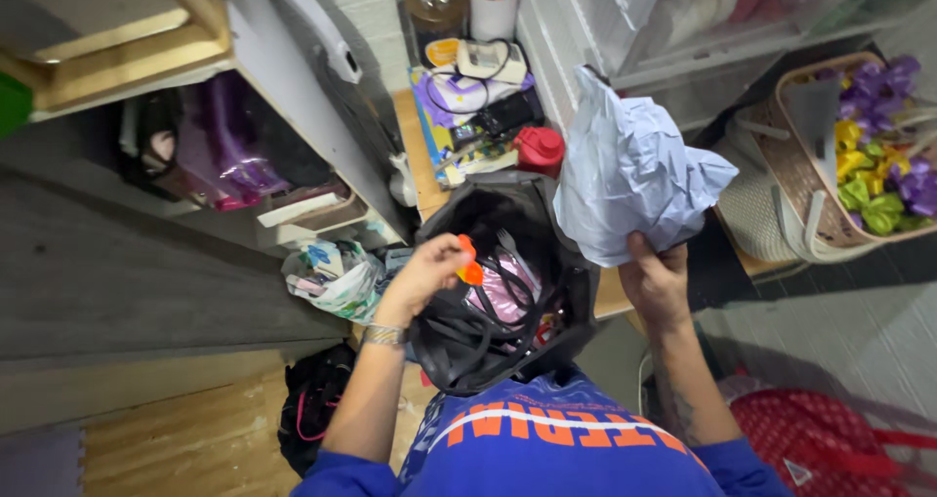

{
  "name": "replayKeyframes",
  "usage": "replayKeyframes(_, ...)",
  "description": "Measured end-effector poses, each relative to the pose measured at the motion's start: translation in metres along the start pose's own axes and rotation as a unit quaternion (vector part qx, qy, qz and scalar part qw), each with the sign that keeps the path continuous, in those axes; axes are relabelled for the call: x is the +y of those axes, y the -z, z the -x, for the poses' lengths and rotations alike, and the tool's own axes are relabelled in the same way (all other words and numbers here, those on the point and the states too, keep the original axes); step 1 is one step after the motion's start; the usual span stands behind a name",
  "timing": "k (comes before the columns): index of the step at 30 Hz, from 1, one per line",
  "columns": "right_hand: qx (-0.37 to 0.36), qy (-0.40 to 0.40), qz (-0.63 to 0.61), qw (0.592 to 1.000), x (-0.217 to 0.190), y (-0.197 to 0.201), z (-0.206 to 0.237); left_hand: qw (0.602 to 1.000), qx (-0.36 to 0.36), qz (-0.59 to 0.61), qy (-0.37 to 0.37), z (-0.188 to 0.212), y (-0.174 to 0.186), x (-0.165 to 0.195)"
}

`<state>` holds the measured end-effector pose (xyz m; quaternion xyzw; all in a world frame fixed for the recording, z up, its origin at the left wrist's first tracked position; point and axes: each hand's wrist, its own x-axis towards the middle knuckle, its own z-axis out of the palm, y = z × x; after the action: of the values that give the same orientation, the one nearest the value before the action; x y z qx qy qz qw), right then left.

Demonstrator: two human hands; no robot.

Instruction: The person takes items out of a gray tote bag, including a hair tie and a coin, and places small items into plastic storage drawers. They then take diapers from a shelf and place them into the bag along with a light blue cloth.

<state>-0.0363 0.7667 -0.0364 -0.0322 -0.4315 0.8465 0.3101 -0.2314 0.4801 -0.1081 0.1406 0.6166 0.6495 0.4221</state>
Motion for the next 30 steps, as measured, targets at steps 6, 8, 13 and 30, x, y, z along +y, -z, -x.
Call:
replayKeyframes(6,0.012,-0.049,-0.152,0.987,-0.020,-0.019,-0.019,0.971,-0.018,0.215,-0.105,0.020,0.002,0.046)
replayKeyframes(8,0.031,-0.058,-0.207,0.976,-0.024,-0.023,-0.022,0.968,-0.022,0.224,-0.112,0.020,0.003,0.048)
replayKeyframes(13,-0.024,-0.083,-0.261,0.961,-0.032,-0.006,-0.018,0.980,0.014,0.156,-0.125,0.021,0.019,0.053)
replayKeyframes(30,-0.033,-0.186,0.083,0.978,0.005,0.021,-0.022,0.841,-0.035,-0.200,-0.501,-0.063,-0.098,0.305)
